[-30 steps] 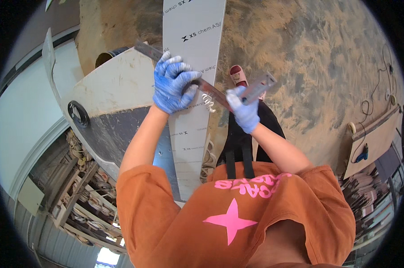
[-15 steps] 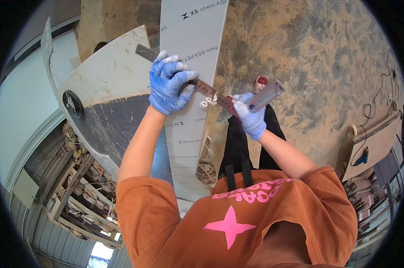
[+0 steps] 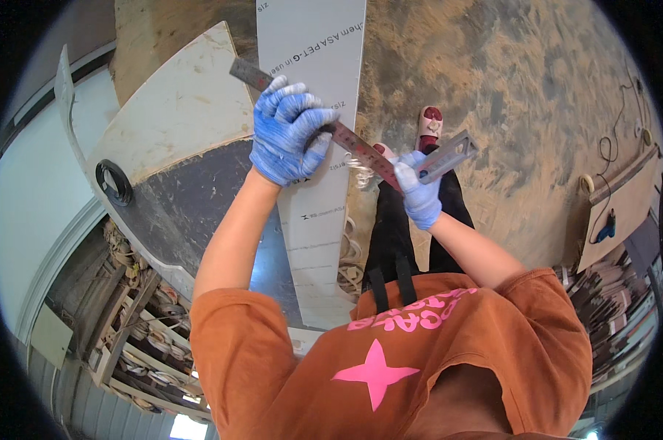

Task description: The person measures and cuts a large white sheet material on a workbench using a metal ruler and a utility knife. They align the ruler, score the sheet, and peel away the cut strip. The person wears blue gloves and an orange shirt.

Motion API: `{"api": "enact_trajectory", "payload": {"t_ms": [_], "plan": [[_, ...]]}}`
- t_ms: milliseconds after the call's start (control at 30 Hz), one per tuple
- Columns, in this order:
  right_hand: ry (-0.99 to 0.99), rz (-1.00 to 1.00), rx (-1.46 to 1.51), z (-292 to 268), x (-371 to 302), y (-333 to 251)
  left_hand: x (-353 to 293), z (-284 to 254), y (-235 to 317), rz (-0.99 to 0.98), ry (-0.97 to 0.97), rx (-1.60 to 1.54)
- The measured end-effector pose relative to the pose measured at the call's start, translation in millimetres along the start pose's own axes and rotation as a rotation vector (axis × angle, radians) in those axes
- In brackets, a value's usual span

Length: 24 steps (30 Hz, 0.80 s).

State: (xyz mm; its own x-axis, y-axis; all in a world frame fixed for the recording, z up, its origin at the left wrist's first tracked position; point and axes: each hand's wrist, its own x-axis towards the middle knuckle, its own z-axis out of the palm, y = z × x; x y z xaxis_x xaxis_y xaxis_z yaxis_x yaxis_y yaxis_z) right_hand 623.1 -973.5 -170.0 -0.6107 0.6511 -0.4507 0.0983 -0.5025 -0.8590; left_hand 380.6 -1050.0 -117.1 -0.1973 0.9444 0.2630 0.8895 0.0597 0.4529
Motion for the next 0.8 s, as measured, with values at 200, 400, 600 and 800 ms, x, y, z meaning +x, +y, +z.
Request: {"api": "enact_trajectory", "payload": {"t_ms": [200, 400, 600, 800], "plan": [[-0.126, 0.054, -0.171, 41.9, -4.9, 27.6, -28.6, -4.4, 12.4, 0.011, -0.031, 0.007], [-0.068, 0.019, -0.06, -16.4, -27.1, 16.2, -60.6, 3.0, 20.5, -0.117, 0.062, 0.051], [-0.12, -0.07, -0.181, 39.4, -29.8, 45.7, -67.7, 6.7, 16.7, -0.079, 0.054, 0.049], [-0.193, -0.027, -0.182, -23.2, -45.4, 13.0, -93.8, -1.5, 41.5, -0.152, 0.093, 0.067]]}}
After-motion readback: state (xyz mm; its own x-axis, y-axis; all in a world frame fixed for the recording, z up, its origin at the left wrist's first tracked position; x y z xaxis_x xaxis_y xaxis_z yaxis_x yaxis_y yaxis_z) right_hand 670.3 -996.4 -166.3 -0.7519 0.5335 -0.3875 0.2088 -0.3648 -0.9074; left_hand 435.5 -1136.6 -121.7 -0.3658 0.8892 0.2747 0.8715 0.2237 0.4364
